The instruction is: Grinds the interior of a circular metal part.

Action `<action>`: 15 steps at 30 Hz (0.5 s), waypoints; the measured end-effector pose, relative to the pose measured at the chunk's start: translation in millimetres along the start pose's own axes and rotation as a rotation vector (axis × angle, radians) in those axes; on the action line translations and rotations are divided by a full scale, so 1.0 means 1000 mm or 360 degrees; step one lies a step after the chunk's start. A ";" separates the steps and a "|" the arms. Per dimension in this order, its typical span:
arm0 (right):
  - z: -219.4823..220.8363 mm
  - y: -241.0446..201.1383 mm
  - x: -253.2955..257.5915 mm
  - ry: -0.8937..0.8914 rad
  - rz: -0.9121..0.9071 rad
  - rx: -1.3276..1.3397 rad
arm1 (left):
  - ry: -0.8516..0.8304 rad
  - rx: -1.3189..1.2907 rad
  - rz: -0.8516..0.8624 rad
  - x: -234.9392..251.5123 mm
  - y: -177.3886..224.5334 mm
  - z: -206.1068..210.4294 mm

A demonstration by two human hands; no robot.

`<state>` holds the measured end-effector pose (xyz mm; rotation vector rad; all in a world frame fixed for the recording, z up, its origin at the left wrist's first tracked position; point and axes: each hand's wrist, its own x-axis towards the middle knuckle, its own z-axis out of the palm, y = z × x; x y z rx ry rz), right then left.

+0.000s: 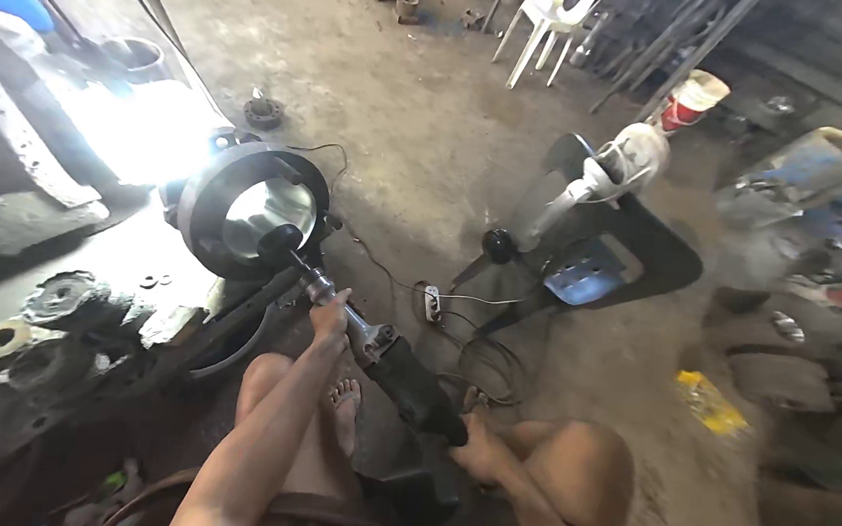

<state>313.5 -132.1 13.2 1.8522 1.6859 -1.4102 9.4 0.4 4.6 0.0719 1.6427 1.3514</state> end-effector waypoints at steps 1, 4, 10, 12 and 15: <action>0.000 0.000 0.001 0.0043 0.0016 -0.0004 | -0.0024 -0.0040 -0.0009 0.003 -0.001 0.004; -0.002 -0.001 0.002 0.0200 0.0041 -0.0058 | -0.0108 -0.0134 -0.0019 0.014 -0.004 0.019; -0.009 0.003 0.004 0.0159 0.0047 -0.0140 | -0.0092 -0.0130 -0.0017 0.010 -0.005 0.018; -0.007 0.001 0.001 0.0092 0.0072 -0.0128 | -0.0046 -0.0093 -0.0021 0.004 -0.004 0.010; 0.003 -0.001 0.004 0.0101 0.0066 -0.0061 | -0.0054 -0.0085 0.0001 0.005 -0.001 0.007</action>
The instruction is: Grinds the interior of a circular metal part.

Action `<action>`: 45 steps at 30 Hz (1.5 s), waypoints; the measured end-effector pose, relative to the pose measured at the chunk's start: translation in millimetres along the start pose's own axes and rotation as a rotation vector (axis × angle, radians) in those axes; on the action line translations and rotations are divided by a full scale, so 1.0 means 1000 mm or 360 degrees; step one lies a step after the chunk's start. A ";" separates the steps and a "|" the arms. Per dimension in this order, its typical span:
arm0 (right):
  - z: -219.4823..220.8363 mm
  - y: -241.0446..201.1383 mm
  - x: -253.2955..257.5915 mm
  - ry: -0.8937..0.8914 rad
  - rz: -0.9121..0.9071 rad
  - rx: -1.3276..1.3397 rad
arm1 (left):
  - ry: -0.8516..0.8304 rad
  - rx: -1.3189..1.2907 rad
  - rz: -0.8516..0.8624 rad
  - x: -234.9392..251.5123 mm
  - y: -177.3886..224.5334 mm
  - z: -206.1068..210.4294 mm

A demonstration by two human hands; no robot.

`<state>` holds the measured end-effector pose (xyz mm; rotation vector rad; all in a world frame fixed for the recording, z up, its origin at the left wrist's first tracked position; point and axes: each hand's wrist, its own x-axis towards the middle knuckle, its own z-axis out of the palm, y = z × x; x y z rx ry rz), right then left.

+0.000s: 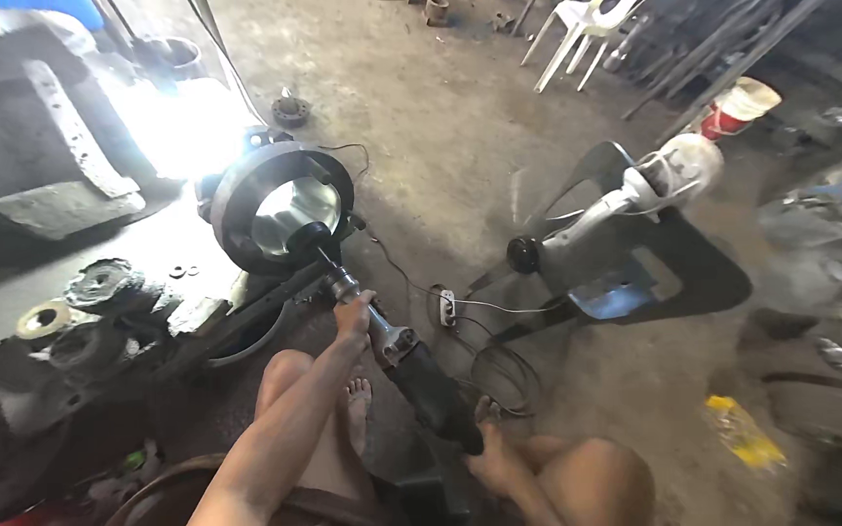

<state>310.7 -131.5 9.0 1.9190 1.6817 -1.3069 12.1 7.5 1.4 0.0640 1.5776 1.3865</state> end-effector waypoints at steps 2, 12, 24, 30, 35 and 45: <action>0.000 -0.004 0.004 0.0032 -0.0013 -0.0003 | -0.0012 0.0002 0.0000 0.007 0.002 0.003; -0.011 -0.039 0.038 -0.0031 -0.0079 -0.0055 | 0.0038 0.0002 0.0092 0.040 0.026 -0.001; -0.016 -0.036 0.057 0.0097 -0.0148 -0.0091 | -0.0064 -0.0070 0.0132 0.050 0.027 0.007; -0.017 0.007 0.055 0.0163 -0.0048 -0.0160 | -0.0044 -0.0127 0.0114 0.032 -0.001 0.028; -0.021 0.006 0.059 0.0157 0.0003 -0.0144 | -0.0023 -0.0096 0.0142 0.032 -0.001 0.031; -0.045 -0.048 0.081 0.0082 -0.0187 -0.0133 | 0.0021 -0.0028 0.0247 0.068 0.029 0.018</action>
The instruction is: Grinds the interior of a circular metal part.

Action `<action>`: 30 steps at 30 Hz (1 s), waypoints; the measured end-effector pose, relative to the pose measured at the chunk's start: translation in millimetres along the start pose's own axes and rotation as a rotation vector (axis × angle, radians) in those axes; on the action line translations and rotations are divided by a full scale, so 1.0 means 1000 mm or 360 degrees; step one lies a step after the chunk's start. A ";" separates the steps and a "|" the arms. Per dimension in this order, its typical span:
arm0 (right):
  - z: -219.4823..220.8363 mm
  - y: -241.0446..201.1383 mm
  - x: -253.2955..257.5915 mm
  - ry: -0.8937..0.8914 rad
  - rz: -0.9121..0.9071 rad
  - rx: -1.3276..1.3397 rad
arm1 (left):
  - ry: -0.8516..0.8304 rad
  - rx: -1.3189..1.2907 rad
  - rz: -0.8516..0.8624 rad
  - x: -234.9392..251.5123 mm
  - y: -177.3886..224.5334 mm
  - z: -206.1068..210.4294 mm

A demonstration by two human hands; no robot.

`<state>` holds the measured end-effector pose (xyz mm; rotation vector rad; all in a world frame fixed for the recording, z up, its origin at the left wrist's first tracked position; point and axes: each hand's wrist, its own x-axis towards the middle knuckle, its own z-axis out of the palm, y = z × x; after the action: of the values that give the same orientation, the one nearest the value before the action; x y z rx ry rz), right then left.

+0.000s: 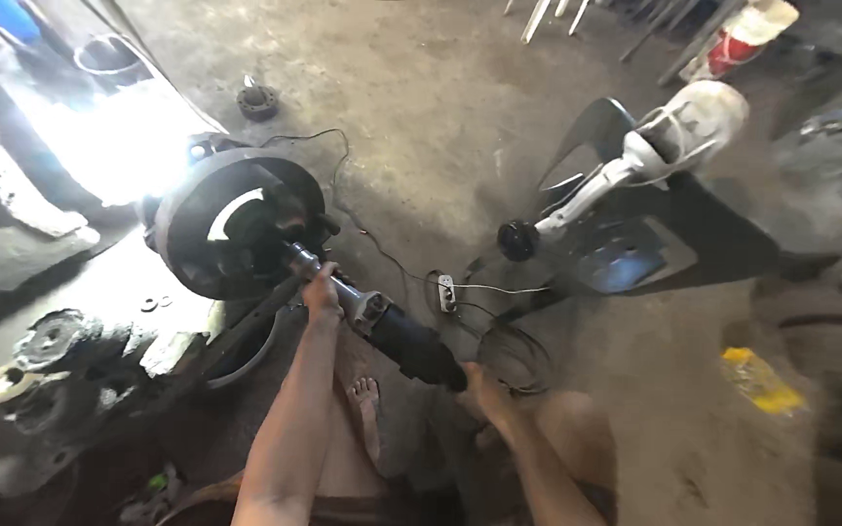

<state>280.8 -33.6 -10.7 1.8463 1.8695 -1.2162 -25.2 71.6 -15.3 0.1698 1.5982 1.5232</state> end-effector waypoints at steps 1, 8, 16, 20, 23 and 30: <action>0.000 0.002 0.001 -0.0016 -0.0004 0.0004 | -0.0005 -0.0017 0.0017 0.001 -0.001 0.001; 0.014 0.049 -0.007 -0.0047 0.0070 0.0013 | 0.0004 -0.0127 0.0038 -0.027 -0.026 0.021; 0.015 0.056 -0.009 -0.0016 0.0088 0.0003 | 0.0049 -0.0112 0.0044 -0.035 -0.031 0.024; 0.009 0.030 0.001 -0.0024 0.0034 -0.0020 | 0.0044 -0.0087 0.0032 -0.018 -0.011 0.016; 0.002 0.007 0.005 -0.0031 -0.0003 -0.0021 | 0.0001 -0.0054 0.0044 -0.004 0.001 0.008; 0.000 0.003 -0.004 -0.0083 0.0031 0.0043 | 0.0002 -0.0047 0.0111 -0.003 -0.001 0.007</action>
<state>284.2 -36.7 -8.8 1.8240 1.8122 -1.2768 -17.9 74.8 -13.7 0.2099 1.5846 1.5996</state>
